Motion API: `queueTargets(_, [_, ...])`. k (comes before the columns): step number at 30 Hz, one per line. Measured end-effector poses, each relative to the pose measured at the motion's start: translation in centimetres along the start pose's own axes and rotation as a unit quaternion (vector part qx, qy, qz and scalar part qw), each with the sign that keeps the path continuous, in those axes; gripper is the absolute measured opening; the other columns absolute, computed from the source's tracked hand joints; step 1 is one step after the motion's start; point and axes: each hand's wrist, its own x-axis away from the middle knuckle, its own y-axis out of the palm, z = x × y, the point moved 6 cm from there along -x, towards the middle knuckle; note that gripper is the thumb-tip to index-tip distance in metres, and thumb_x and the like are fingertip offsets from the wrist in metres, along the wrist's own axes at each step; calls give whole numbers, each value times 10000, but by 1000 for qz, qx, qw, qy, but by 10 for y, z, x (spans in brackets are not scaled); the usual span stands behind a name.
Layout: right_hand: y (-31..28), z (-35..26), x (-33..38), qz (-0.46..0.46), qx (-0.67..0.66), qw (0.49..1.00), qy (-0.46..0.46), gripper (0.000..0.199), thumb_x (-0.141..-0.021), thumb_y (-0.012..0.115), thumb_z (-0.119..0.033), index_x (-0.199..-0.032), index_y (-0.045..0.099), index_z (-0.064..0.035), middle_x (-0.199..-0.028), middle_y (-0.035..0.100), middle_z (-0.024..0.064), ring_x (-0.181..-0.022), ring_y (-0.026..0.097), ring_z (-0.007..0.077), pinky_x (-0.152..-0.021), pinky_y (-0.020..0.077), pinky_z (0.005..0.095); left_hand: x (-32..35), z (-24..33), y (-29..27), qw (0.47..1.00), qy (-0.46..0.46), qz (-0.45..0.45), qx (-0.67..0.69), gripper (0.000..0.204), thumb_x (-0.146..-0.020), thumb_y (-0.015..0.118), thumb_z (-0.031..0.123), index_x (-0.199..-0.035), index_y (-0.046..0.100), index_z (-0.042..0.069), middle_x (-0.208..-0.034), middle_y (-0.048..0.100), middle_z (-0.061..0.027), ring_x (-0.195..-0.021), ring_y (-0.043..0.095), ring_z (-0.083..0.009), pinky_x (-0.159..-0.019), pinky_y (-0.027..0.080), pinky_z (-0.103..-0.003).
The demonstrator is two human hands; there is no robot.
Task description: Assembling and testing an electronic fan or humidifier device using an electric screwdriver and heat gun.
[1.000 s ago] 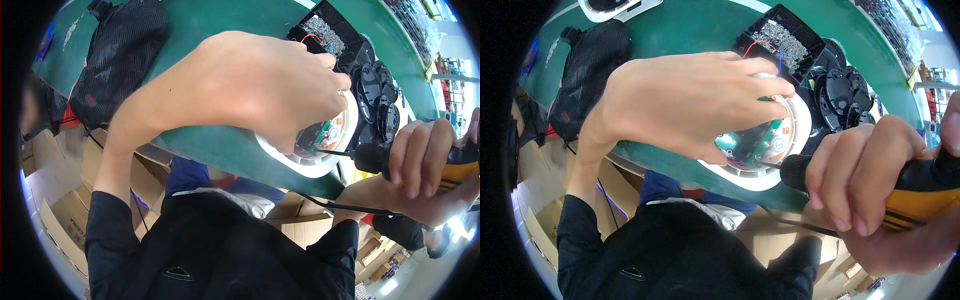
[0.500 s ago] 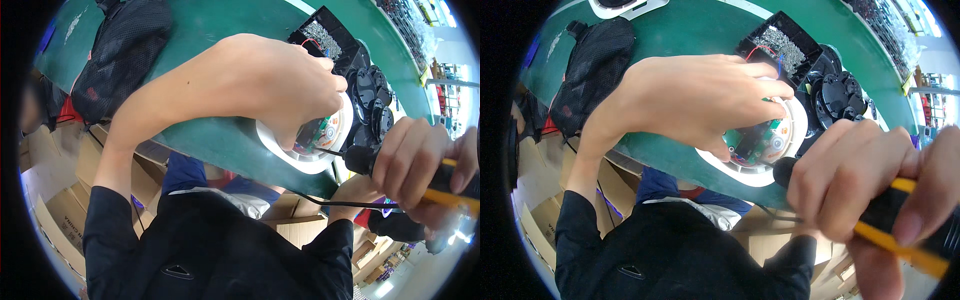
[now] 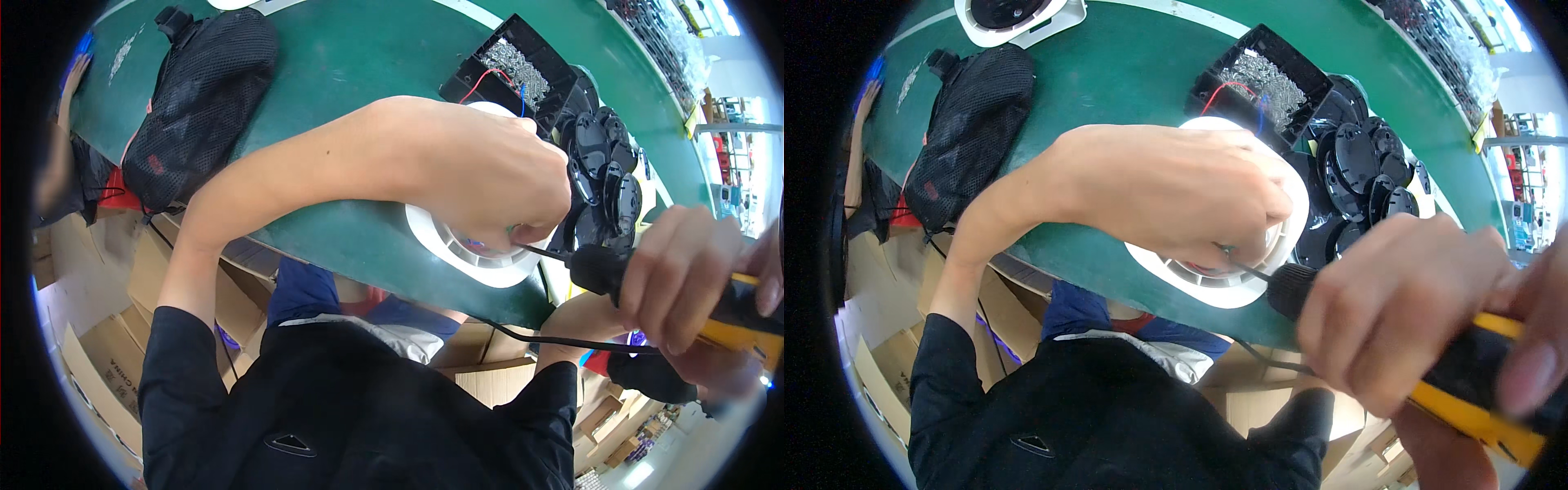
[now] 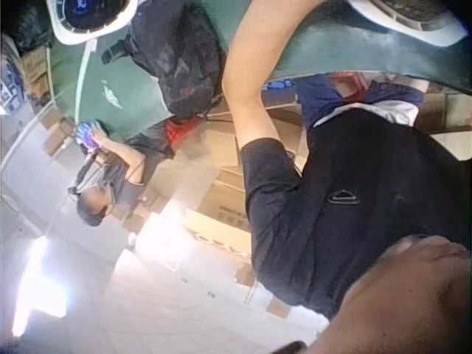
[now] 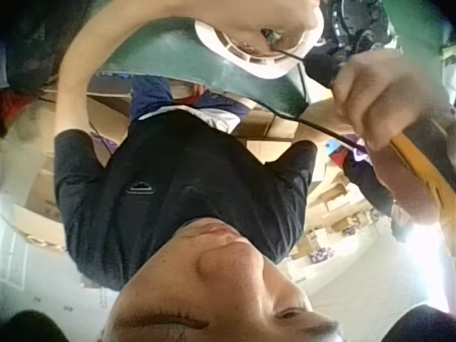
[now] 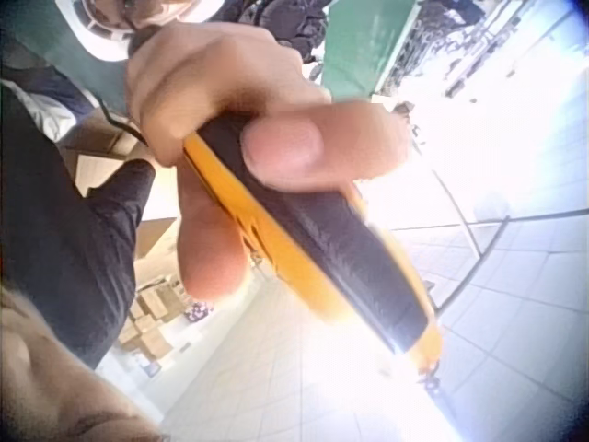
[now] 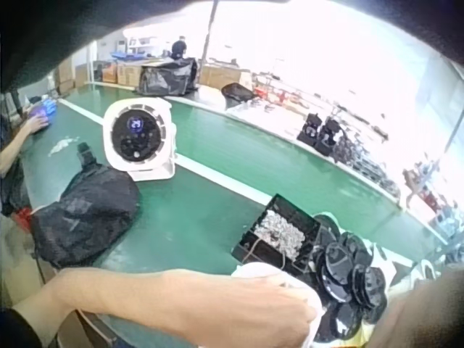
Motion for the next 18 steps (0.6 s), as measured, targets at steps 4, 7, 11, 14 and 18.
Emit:
queueTargets(4, [-12,-27,33,-21,6,1000,-3,446,-804,792,-90,-1166,533,-56,-609,625,77,-457,604,200,-472,570,308,-2,0,4,999,-14,-42,-16,121,-721,706,112,-740,670,-2,-868,593,-134,-946,590,-310,-817,478,-384])
queueTargets(7, [-7,-48,38,142,114,982,-39,577,-1024,294,-569,-1370,382,-116,-711,518,80,-508,513,181,-459,481,340,-1,19,-5,996,86,21,-30,155,-741,706,128,-795,646,-4,-892,610,-111,-982,588,-287,-831,473,-388])
queueTargets(11, [-42,-53,65,238,200,948,-72,475,-1043,350,-456,-1355,458,-113,-604,473,28,-440,466,118,-353,440,291,6,-4,-33,892,-2,290,-347,208,-751,697,133,-944,658,66,-962,606,-60,-1002,588,-219,-810,484,-349])
queueTargets(14, [-65,-36,77,393,211,890,-91,474,-985,560,-351,-1353,457,-71,-589,550,61,-433,502,122,-373,489,286,22,-22,-38,941,-86,150,-291,498,-739,754,132,-1196,573,52,-1187,570,-124,-1147,535,-316,-986,445,-399])
queueTargets(18, [-77,-9,79,473,308,822,80,456,-1008,520,-266,-1365,440,5,-678,447,15,-568,470,94,-636,462,287,33,-7,-25,989,-103,-12,-104,570,-719,785,167,-1221,549,33,-1173,574,-125,-1134,535,-317,-975,453,-394])
